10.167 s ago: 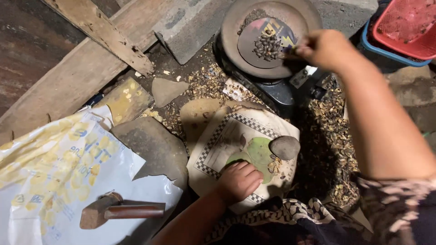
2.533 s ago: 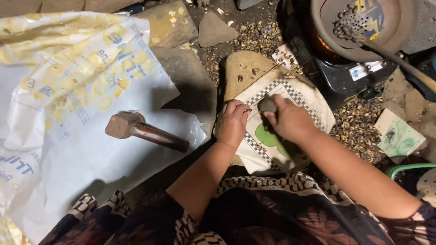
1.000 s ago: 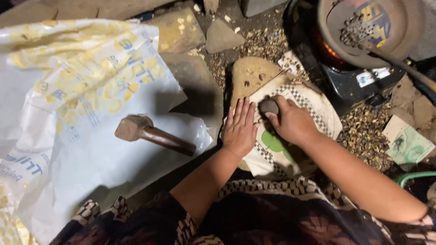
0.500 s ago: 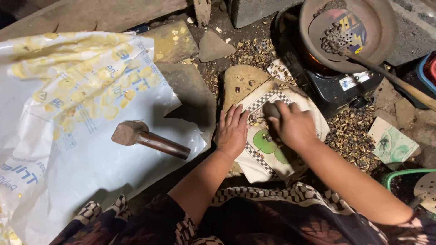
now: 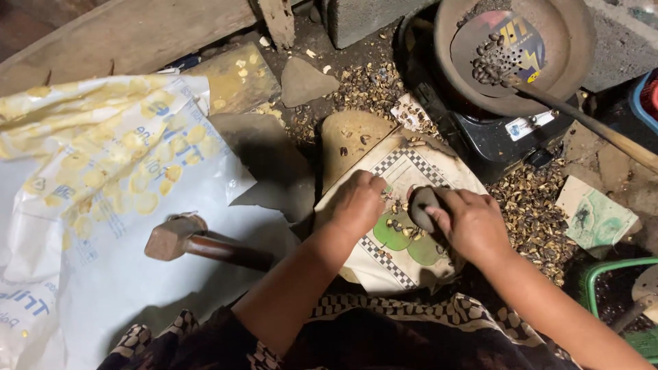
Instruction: The person uses a hammer to crack cocoa beans on a white sack, then transfers the beans to a stone grinding slab. They grind the beans with a stone pestle and occasionally stir a pot on a nearby gas stove with a slotted spoon.
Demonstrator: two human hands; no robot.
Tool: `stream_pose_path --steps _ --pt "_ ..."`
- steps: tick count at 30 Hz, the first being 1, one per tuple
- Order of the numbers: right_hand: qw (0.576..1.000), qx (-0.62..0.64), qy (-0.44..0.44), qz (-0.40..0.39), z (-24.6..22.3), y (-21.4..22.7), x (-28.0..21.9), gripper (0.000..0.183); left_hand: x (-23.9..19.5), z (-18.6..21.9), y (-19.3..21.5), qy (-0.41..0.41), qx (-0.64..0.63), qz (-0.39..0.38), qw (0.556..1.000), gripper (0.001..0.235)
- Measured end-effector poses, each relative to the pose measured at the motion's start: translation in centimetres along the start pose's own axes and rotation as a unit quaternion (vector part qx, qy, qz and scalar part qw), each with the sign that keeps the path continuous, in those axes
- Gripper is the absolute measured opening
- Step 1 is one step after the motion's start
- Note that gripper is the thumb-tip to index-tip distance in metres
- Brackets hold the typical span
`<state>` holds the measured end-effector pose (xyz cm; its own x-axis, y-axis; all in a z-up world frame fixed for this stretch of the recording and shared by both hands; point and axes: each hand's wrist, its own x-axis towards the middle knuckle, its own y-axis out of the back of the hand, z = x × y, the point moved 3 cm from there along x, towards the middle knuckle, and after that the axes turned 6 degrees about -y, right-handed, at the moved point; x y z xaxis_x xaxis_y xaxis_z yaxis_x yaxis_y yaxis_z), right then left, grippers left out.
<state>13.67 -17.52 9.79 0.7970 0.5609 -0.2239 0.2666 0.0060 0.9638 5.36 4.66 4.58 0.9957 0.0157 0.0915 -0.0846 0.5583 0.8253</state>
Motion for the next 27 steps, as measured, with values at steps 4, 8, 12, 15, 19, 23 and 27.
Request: stream_pose_path --steps 4,8,12,15,19,23,27 --pt "0.999 0.023 -0.015 0.026 3.1 -2.5 2.4 0.043 0.8 0.0 -3.1 -0.008 -0.108 -0.003 0.994 0.026" --pt "0.997 0.019 -0.037 0.063 5.7 -4.6 4.1 0.034 1.0 -0.6 -4.9 -0.044 -0.122 0.017 0.991 0.014" --pt "0.991 0.074 -0.026 0.106 5.2 -3.4 5.9 0.039 1.6 -1.0 -5.0 -0.043 -0.062 0.008 0.997 0.025" --pt "0.982 0.179 0.054 0.017 3.1 -0.1 7.8 0.061 2.3 -1.0 -3.4 -0.092 -0.058 0.049 0.993 0.020" --pt "0.969 0.152 0.180 0.073 0.3 -0.5 7.5 0.037 2.2 -1.3 -3.1 -0.101 -0.096 0.049 0.989 0.019" --pt "0.959 0.218 0.180 0.030 -0.4 0.4 7.3 0.011 2.3 -1.2 -2.9 -0.130 -0.084 0.064 0.986 0.015" --pt "0.957 0.253 0.136 -0.037 -1.1 1.7 8.1 0.007 1.7 -1.9 -4.6 -0.135 -0.104 0.069 0.983 0.021"
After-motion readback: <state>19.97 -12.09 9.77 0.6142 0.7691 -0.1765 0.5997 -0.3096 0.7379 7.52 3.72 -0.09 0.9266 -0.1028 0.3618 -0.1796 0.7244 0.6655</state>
